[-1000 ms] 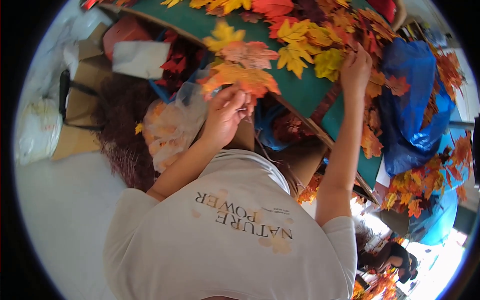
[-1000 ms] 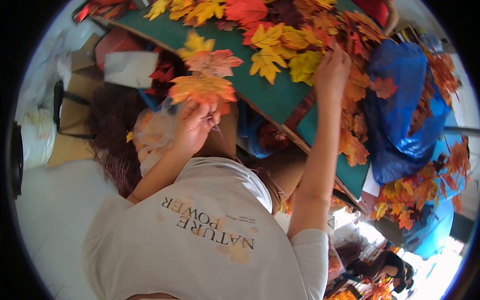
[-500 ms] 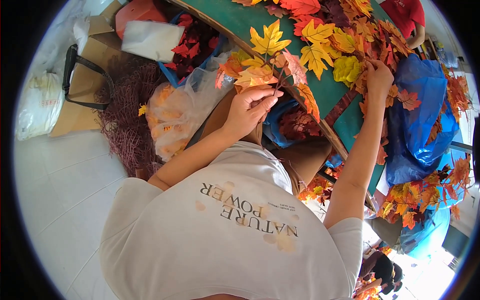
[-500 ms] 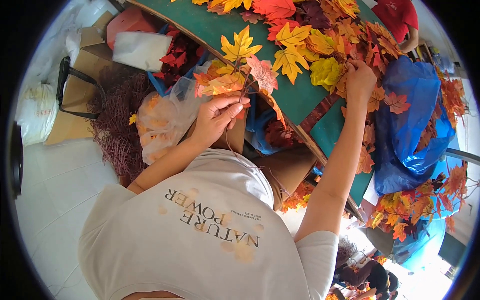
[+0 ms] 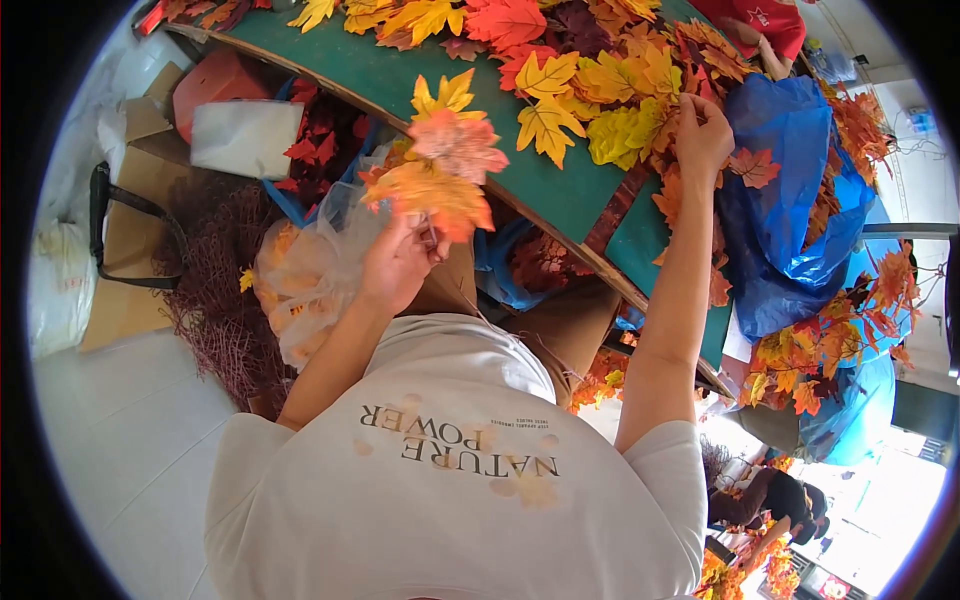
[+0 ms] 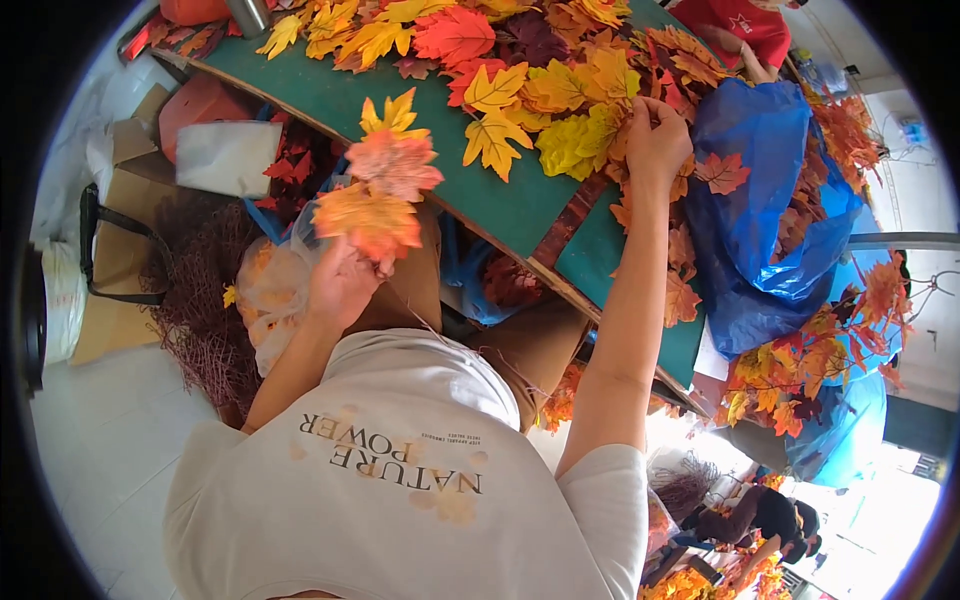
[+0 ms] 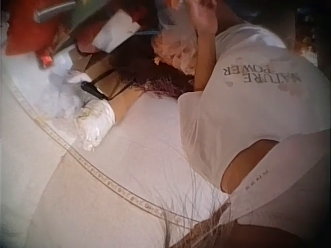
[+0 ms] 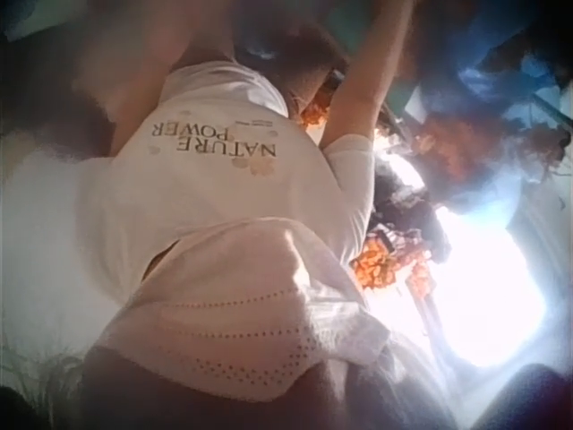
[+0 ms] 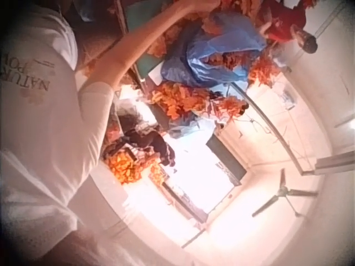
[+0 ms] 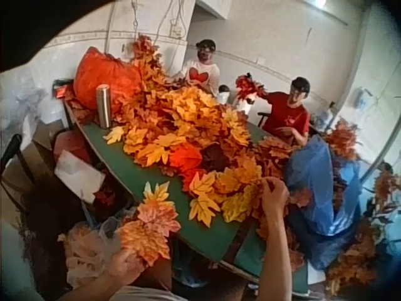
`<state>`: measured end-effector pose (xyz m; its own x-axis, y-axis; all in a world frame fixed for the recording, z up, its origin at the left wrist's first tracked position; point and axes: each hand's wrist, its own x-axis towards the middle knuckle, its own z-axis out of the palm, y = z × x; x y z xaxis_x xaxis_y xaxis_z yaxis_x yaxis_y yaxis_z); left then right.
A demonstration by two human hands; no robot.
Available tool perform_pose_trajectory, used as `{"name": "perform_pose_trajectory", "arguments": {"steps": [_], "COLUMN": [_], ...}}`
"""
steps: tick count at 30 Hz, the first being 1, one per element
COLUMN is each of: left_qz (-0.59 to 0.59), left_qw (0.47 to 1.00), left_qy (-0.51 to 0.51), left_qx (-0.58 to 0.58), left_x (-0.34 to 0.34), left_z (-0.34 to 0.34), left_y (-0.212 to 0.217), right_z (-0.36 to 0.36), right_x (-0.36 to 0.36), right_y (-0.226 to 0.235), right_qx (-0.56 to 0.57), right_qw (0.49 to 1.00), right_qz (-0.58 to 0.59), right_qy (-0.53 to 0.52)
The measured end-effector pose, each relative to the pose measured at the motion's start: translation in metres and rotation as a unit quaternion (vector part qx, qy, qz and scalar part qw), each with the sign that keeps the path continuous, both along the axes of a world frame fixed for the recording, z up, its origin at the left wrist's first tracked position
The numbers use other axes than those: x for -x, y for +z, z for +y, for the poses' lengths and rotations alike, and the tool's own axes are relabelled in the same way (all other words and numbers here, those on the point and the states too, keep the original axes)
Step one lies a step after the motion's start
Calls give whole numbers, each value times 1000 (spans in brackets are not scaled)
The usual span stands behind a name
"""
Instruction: Attaching colorful artificial maple leaves to a plastic branch stem.
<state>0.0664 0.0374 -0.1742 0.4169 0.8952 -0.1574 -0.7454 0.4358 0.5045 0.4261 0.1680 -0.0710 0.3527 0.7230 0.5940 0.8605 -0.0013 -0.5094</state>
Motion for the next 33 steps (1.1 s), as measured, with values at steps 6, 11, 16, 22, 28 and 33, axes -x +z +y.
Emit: {"name": "perform_pose_trajectory", "arguments": {"steps": [6,11,16,22,28,33], "left_qz": [203,292,333,278,214,210], "left_qw": [962,940,914,939,965,971], "left_qy": [-17,40,166,181,138,104], "left_qx": [-182,-171,-163,-84,-63,-54], "left_x": [-1,-2,6,10,3,2], "left_z": [-3,-8,-4,1,4,3], "left_y": [-4,-7,-9,-8,-2,-5], "right_z": [0,-4,-10,-7,-15,-16], "right_x": [3,13,17,6,6,7], "right_y": [-8,-7,3,7,15,18], "right_qx": [133,90,34,-29,104,66], "right_qw": [980,975,968,968,985,994], "right_qz": [103,174,231,228,70,-18], "right_qy": [103,108,93,98,117,85]}}
